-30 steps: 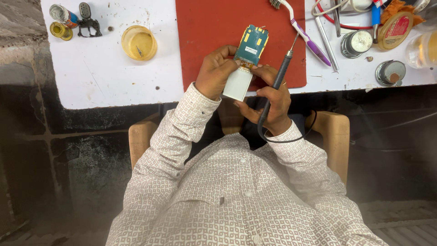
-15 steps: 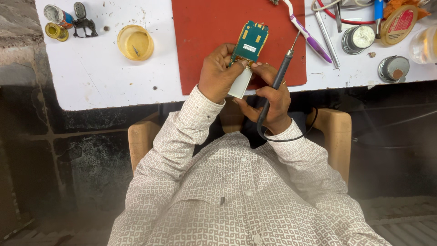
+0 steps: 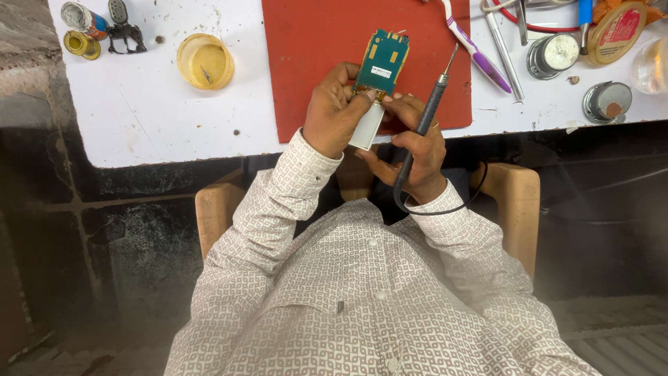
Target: The person cleans a phone motherboard with a toothbrush, applies flux paste from a small container onto the board using a metal tool, then uses a soldering iron to solder components on the board while holding it with a white pad. The person works at a cluttered repair bench with a red mat.
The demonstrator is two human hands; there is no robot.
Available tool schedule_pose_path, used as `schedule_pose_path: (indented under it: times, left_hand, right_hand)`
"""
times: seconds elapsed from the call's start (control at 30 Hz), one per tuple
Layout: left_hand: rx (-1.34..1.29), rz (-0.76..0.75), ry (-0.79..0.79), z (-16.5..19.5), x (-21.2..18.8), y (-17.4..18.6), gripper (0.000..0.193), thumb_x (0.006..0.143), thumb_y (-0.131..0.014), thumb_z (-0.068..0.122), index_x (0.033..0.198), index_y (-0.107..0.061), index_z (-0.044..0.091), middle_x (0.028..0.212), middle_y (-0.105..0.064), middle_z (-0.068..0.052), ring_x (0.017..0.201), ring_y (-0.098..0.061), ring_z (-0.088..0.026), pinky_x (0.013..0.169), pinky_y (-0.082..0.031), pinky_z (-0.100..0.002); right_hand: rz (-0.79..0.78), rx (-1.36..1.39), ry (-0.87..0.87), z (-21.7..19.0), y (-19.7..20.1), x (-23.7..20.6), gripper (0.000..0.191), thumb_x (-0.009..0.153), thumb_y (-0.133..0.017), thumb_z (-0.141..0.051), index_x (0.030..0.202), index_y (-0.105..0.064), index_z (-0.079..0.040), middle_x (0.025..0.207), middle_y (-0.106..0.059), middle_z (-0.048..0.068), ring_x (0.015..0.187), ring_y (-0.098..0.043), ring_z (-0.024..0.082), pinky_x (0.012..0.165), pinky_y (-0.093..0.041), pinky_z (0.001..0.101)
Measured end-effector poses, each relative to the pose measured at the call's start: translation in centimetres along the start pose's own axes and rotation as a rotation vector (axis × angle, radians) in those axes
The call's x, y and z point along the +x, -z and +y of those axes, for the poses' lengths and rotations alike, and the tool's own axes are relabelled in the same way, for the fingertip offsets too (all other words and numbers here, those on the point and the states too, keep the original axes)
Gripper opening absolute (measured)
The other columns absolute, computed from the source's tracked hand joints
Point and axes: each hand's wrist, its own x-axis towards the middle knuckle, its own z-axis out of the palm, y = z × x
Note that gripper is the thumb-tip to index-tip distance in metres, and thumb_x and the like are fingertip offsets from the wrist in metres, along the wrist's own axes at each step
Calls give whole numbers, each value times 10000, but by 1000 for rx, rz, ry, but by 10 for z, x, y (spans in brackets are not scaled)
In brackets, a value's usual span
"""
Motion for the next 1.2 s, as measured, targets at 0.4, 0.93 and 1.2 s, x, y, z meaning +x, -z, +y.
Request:
schedule_pose_path:
  times: [0.4, 0.93, 1.2]
  left_hand:
    - [9, -23, 9, -1, 2, 3, 241, 995, -575, -3, 1205, -483, -76, 989, -732, -195, 829, -780, -224, 730, -691, -336]
    - [25, -10, 32, -2, 1, 2, 184, 995, -598, 68, 1109, -603, -76, 912, -748, -163, 766, -770, -195, 684, -673, -312]
    - [26, 6, 22, -5, 3, 3, 182, 977, -601, 45, 1104, -614, -85, 902, -750, -171, 750, -769, -195, 674, -675, -310]
  right_hand:
    - [-16, -27, -3, 3, -1, -3, 576, 845, -938, -272, 1064, -432, -105, 1342, -628, 221, 1280, -608, 391, 1124, -517, 506]
    - [-19, -8, -10, 1, 0, 0, 555, 856, -931, -259, 1067, -445, -93, 1334, -630, 227, 1279, -610, 399, 1103, -537, 501]
    - [-15, -4, -7, 1, -1, -1, 566, 839, -936, -257, 1066, -442, -97, 1330, -628, 223, 1278, -612, 388, 1110, -527, 517]
